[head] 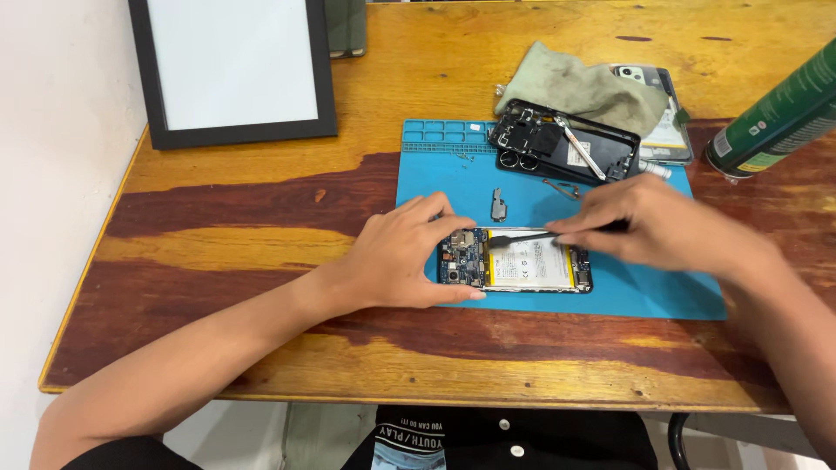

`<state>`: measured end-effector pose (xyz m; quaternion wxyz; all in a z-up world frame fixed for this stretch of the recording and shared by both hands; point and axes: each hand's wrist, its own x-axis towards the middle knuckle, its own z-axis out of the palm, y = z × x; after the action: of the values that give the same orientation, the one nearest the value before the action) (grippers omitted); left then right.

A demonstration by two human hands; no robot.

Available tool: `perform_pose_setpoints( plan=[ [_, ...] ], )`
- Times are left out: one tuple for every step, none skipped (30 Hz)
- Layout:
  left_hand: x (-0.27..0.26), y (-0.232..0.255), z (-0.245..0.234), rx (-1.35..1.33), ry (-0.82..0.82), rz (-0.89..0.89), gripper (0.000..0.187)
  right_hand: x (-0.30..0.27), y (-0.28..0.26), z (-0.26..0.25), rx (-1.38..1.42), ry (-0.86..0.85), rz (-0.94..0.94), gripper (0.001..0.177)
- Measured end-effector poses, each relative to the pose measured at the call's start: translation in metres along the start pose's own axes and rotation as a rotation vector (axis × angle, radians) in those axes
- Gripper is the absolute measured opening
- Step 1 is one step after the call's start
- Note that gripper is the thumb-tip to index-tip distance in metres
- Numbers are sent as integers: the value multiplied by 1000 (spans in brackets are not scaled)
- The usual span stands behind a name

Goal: The person cleans the internal components of a disassembled smartphone using a brush and then reattaches the back cover. The person uses a brush to clean the motherboard and battery area, then aligns and presses the back cover onto the phone chassis.

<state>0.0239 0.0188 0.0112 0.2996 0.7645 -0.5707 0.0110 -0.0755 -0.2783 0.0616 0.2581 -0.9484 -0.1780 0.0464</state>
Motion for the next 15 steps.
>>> perform_pose_setpoints(
  plan=[
    [1, -1, -1, -1, -15, 3, 77, -2, -3, 7, -19, 14, -2, 31],
    [2, -3, -2, -1, -32, 8, 77, -4, -7, 17, -37, 30, -2, 30],
    [3, -4, -2, -2, -48, 13, 77, -4, -11, 24, -56, 46, -2, 29],
    [3, -5, -2, -1, -47, 22, 78, -4, -12, 26, -62, 30, 40, 30],
    [3, -5, -2, 0, -46, 30, 78, -5, -12, 26, -68, 14, 82, 30],
    [3, -6, -2, 0, -46, 41, 78, -7, -13, 27, -74, 0, 128, 31],
    [3, -6, -1, 3, -41, 49, 78, -8, -10, 22, -53, 12, 47, 29],
    [2, -7, -1, 6, -35, 54, 78, -8, -5, 13, -32, 24, -35, 28],
    [2, -8, -1, 9, -30, 60, 79, -8, -1, 5, -12, 37, -116, 27],
    [2, -8, -1, 14, -25, 69, 79, -8, 2, -1, -8, 15, -58, 28],
    [2, -9, -1, 18, -21, 78, 79, -9, 5, -7, -4, -7, 0, 29],
    [2, -9, -1, 23, -16, 86, 79, -9, 6, -9, 1, -29, 59, 29],
    [2, -9, -1, 23, -21, 74, 79, -8, 6, -7, -14, -22, 53, 31],
    [2, -8, -1, 23, -27, 64, 79, -5, 4, -2, -30, -14, 50, 33],
    [2, -7, 0, 22, -32, 53, 79, -3, 1, 3, -46, -6, 47, 34]
  ],
)
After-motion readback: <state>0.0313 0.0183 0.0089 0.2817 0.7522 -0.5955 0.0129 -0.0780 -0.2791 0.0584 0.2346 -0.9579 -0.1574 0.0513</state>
